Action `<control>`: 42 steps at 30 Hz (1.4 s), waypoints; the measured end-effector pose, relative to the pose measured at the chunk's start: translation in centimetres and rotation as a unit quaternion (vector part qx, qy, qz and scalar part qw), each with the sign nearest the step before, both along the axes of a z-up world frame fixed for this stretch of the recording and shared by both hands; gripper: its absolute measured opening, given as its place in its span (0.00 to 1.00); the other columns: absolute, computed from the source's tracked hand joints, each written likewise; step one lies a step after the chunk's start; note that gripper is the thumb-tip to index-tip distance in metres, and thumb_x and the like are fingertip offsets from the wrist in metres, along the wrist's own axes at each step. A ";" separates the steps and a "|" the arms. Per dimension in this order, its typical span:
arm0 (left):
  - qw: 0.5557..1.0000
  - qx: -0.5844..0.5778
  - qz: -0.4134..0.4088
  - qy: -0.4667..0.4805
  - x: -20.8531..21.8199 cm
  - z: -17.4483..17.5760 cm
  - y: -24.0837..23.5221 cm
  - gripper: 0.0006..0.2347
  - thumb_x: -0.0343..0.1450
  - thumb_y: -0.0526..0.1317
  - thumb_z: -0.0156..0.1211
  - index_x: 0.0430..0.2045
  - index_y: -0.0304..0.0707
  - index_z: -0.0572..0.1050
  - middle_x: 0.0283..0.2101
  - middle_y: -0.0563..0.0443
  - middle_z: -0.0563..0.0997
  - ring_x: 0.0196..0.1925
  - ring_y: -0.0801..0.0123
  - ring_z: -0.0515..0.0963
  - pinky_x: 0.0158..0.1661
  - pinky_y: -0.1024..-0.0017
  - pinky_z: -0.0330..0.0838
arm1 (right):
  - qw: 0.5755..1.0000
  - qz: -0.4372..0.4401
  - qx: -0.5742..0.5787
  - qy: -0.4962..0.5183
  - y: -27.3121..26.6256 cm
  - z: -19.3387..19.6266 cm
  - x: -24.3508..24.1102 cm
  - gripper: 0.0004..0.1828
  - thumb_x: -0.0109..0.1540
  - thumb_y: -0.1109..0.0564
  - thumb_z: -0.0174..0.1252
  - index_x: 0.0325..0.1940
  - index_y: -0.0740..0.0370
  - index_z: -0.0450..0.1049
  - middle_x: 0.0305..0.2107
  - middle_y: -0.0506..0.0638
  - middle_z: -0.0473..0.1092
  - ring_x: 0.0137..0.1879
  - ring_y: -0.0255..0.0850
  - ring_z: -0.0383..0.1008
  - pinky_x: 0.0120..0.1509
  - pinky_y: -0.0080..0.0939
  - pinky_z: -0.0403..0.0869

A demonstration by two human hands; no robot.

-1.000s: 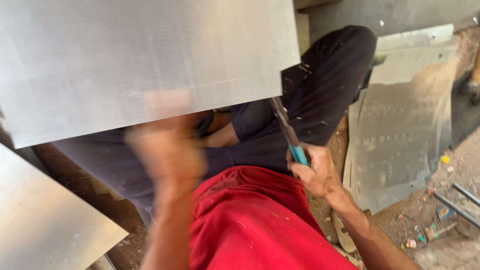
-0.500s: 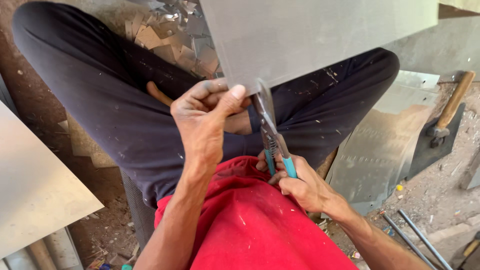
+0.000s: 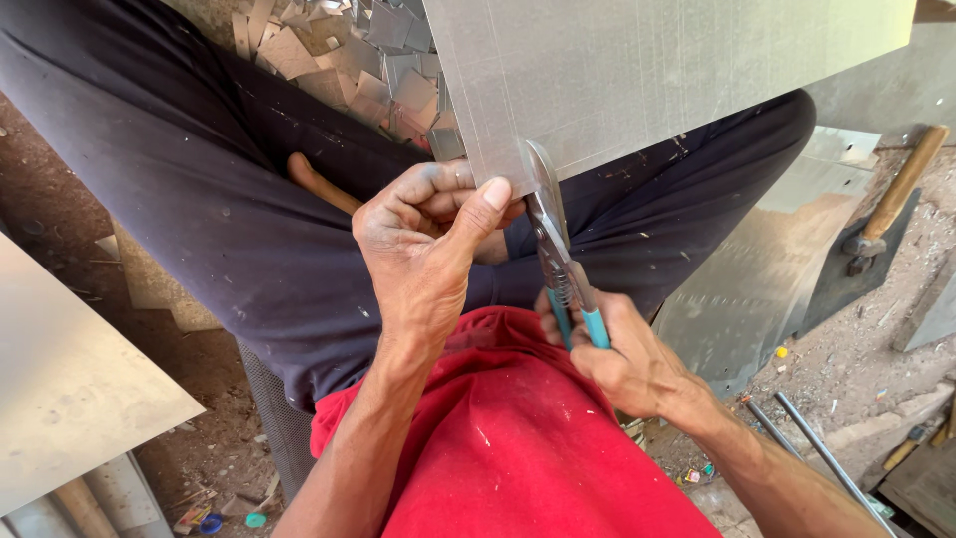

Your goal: The person cuts a metal sheet using shears, holding the sheet with their left hand and the shears in their right hand.

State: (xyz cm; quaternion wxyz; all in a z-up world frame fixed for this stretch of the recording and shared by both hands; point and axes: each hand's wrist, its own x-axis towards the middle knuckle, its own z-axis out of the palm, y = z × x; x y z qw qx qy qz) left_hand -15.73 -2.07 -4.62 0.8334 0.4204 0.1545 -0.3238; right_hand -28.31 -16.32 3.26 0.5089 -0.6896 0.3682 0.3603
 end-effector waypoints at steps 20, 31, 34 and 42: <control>0.982 0.115 0.010 -0.149 -1.7 -1.9 -8.5 0.18 0.77 0.40 0.62 0.17 0.37 0.65 0.20 0.66 0.66 0.24 0.85 0.62 0.24 0.78 0.56 | 0.987 -0.138 0.010 -0.084 -4.5 -2.3 -8.1 0.29 0.49 0.57 0.46 0.54 0.67 0.69 0.43 0.53 0.74 0.48 0.40 0.76 0.54 0.41 0.78; 0.982 0.073 -0.123 -0.121 -3.0 -1.9 -13.0 0.12 0.72 0.41 0.68 0.42 0.28 0.83 0.34 0.48 0.86 0.31 0.72 0.85 0.35 0.77 0.81 | 0.950 -0.258 -0.013 -0.174 -1.4 -3.3 -5.5 0.34 0.48 0.58 0.45 0.59 0.71 0.64 0.45 0.58 0.68 0.50 0.44 0.70 0.49 0.44 0.77; 0.981 0.088 -0.125 -0.122 -3.2 -2.2 -12.9 0.12 0.72 0.41 0.68 0.42 0.29 0.82 0.35 0.49 0.86 0.31 0.72 0.85 0.34 0.77 0.81 | 0.953 -0.256 -0.038 -0.159 -1.4 -3.1 -4.7 0.34 0.48 0.58 0.46 0.59 0.69 0.64 0.45 0.57 0.68 0.49 0.44 0.71 0.48 0.44 0.78; 0.982 0.071 -0.106 -0.139 -3.3 -2.5 -13.2 0.10 0.72 0.40 0.68 0.41 0.30 0.82 0.36 0.48 0.85 0.32 0.71 0.85 0.35 0.75 0.82 | 0.951 -0.225 -0.081 -0.193 -2.0 -3.9 -5.1 0.21 0.48 0.57 0.47 0.43 0.69 0.68 0.28 0.52 0.67 0.30 0.38 0.65 0.33 0.39 0.67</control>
